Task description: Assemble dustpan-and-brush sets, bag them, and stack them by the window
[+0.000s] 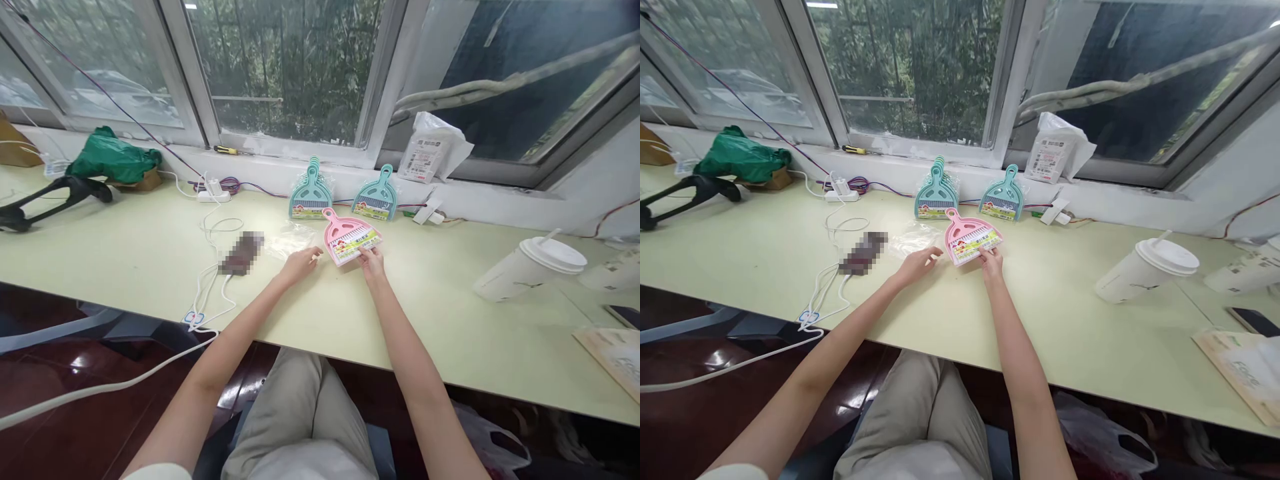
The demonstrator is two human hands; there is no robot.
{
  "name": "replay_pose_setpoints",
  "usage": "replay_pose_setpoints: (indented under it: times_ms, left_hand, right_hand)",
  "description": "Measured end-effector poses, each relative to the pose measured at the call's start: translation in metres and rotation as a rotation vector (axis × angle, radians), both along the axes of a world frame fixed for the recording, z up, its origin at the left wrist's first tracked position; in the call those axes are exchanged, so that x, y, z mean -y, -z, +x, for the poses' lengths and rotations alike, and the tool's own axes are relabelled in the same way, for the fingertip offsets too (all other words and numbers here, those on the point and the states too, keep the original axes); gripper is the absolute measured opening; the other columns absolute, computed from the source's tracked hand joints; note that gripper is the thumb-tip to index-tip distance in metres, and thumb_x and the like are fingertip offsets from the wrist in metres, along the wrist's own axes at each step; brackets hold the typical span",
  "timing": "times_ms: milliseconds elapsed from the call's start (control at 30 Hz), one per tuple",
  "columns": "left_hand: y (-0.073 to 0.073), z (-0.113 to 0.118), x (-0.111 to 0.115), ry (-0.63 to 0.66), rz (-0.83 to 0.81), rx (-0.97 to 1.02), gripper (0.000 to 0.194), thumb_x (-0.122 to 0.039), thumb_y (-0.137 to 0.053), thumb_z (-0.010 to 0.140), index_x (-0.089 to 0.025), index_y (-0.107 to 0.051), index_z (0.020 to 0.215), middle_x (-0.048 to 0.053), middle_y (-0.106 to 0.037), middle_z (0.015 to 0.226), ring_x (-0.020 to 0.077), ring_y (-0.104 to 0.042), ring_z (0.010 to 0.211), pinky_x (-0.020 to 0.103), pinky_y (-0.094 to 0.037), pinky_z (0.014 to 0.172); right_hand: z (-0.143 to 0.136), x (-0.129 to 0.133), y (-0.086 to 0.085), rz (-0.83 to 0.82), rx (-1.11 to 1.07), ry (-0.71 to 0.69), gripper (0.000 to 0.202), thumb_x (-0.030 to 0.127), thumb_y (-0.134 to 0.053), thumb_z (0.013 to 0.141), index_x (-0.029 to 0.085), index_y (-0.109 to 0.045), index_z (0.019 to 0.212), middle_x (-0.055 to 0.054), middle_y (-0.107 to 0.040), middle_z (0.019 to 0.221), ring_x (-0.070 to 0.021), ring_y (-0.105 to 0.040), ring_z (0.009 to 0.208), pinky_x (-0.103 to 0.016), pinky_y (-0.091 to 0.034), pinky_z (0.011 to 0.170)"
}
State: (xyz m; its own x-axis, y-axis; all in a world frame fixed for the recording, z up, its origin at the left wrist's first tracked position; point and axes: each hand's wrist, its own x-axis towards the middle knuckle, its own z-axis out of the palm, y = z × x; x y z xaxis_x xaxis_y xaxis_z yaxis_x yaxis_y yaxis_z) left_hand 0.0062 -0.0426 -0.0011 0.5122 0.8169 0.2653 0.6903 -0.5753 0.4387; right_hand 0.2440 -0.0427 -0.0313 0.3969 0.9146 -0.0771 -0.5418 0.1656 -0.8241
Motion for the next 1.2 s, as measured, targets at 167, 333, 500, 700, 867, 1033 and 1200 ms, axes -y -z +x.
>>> replay_pose_setpoints:
  times_ms: [167,333,500,700,867,1033,1200]
  left_hand:
    - [-0.006,-0.014,-0.014,-0.388,0.161,-0.161,0.042,-0.026,-0.054,0.084,-0.018,-0.051,0.124,0.015,-0.054,0.126,0.0299,-0.047,0.118,0.042,-0.038,0.095]
    - [-0.001,-0.026,-0.034,-0.441,0.042,-0.335,0.026,-0.017,-0.044,0.086,-0.013,-0.065,0.1,0.015,-0.063,0.103,0.0279,-0.056,0.102,0.037,-0.042,0.082]
    - [-0.003,-0.026,-0.037,-0.542,0.117,-0.275,0.032,-0.012,-0.034,0.088,-0.011,-0.065,0.098,0.016,-0.065,0.095,0.0286,-0.058,0.094,0.036,-0.043,0.073]
    - [-0.006,-0.023,-0.035,-0.559,0.256,-0.191,0.033,-0.016,-0.033,0.091,-0.013,-0.062,0.105,0.017,-0.064,0.098,0.0302,-0.054,0.098,0.038,-0.043,0.076]
    - [-0.009,-0.015,-0.033,-0.491,0.382,-0.051,0.032,-0.019,-0.035,0.091,-0.017,-0.065,0.102,0.015,-0.064,0.106,0.0293,-0.05,0.109,0.047,-0.034,0.1]
    - [-0.012,-0.002,-0.029,-0.35,0.441,0.172,0.025,-0.025,-0.043,0.09,-0.024,-0.068,0.096,0.007,-0.062,0.118,0.0256,-0.044,0.122,0.053,-0.002,0.116]
    - [-0.018,0.01,-0.022,-0.335,0.427,0.333,0.023,-0.037,-0.054,0.086,-0.028,-0.065,0.104,0.003,-0.042,0.144,0.0272,-0.025,0.14,0.056,0.009,0.114]
  right_hand:
    - [0.009,0.005,-0.005,-0.005,0.021,-0.072,0.028,0.007,-0.07,0.063,0.019,-0.063,0.088,-0.001,-0.073,0.092,-0.0168,-0.07,0.087,-0.029,-0.059,0.08]
    - [0.016,0.012,-0.012,-0.06,0.158,-0.319,0.026,0.007,-0.073,0.062,0.016,-0.066,0.086,-0.004,-0.074,0.09,-0.0176,-0.07,0.08,-0.029,-0.06,0.074]
    - [0.013,0.015,-0.014,-0.14,0.202,-0.497,0.025,0.003,-0.07,0.064,0.014,-0.068,0.086,-0.007,-0.074,0.091,-0.0187,-0.07,0.08,-0.029,-0.06,0.073]
    - [-0.001,0.008,-0.004,-0.178,0.131,-0.3,0.02,-0.001,-0.066,0.067,0.014,-0.066,0.08,-0.004,-0.074,0.081,-0.0163,-0.071,0.075,-0.026,-0.06,0.071]
    - [-0.013,0.008,-0.006,-0.114,0.121,-0.351,0.021,0.002,-0.069,0.065,0.015,-0.067,0.082,-0.004,-0.075,0.085,-0.0191,-0.071,0.081,-0.031,-0.06,0.075]
    - [-0.022,0.012,-0.01,-0.052,0.14,-0.416,0.024,0.007,-0.073,0.063,0.015,-0.069,0.085,-0.007,-0.074,0.092,-0.0219,-0.07,0.087,-0.033,-0.06,0.077]
    - [-0.032,0.008,-0.006,0.008,0.034,-0.209,0.026,0.011,-0.075,0.061,0.015,-0.068,0.085,-0.005,-0.074,0.093,-0.0214,-0.069,0.089,-0.034,-0.059,0.082]
